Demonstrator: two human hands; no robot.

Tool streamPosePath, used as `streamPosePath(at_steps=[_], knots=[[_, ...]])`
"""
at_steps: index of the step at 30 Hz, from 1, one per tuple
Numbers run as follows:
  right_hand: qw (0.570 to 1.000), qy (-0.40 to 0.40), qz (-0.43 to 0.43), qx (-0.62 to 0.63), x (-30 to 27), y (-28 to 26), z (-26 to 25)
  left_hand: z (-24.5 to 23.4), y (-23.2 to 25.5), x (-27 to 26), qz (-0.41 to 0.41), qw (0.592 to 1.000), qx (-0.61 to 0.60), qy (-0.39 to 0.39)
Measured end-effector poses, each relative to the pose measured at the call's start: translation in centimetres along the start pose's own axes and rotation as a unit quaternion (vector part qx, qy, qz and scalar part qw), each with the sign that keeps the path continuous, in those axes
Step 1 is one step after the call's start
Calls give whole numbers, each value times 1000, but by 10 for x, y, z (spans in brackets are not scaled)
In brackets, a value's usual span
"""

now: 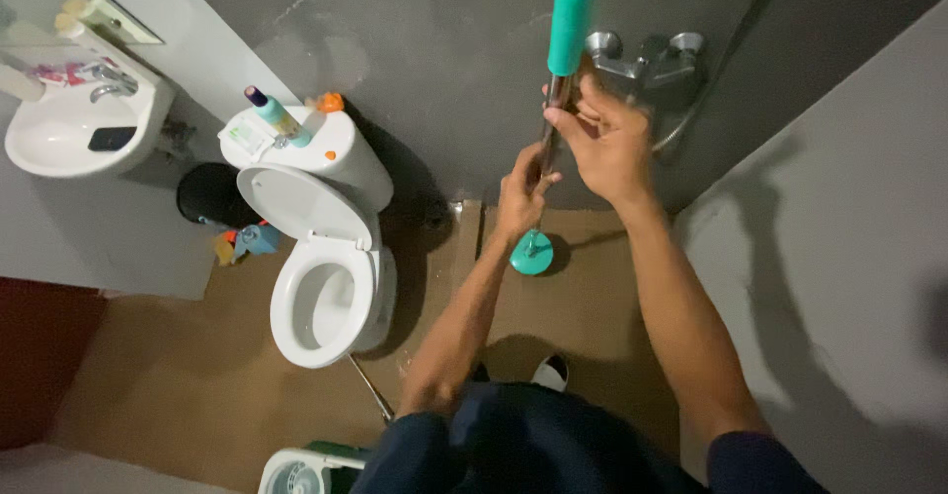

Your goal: The person disassembles a mop by unscrewing, unfastening, and separating its pole sections, disc head, and handle pieces by hand.

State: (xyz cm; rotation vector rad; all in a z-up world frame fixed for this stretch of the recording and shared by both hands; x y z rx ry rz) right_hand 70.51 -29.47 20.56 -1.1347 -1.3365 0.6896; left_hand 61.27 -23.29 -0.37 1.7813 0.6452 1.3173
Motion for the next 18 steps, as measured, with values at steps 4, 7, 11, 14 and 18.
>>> streamPosePath(at_steps=[4, 7, 11, 14, 18], knots=[[999, 5, 38, 16, -5, 53, -1, -3, -28, -5, -24, 1000, -12, -8], [993, 31, 114, -2, -13, 111, 0, -9, -22, -2, 16, 999, 7, -35], [987, 13, 160, 31, -27, 175, 13, -10, -20, -2, -73, 994, 12, -79], [986, 52, 141, 65, -28, 187, 7, -12, -20, -1, -76, 993, 31, -88], [986, 53, 155, 9, -30, 196, 0, -7, -21, -12, -52, 996, 20, -76]])
Point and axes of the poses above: each hand's wrist, its own x-axis towards the middle knuckle, its own z-axis out of the palm, y = z × x, the point moved 8 cm from there along x, towards the middle knuckle, and after that the axes turned 14 degrees about z, right-handed, at the moved point
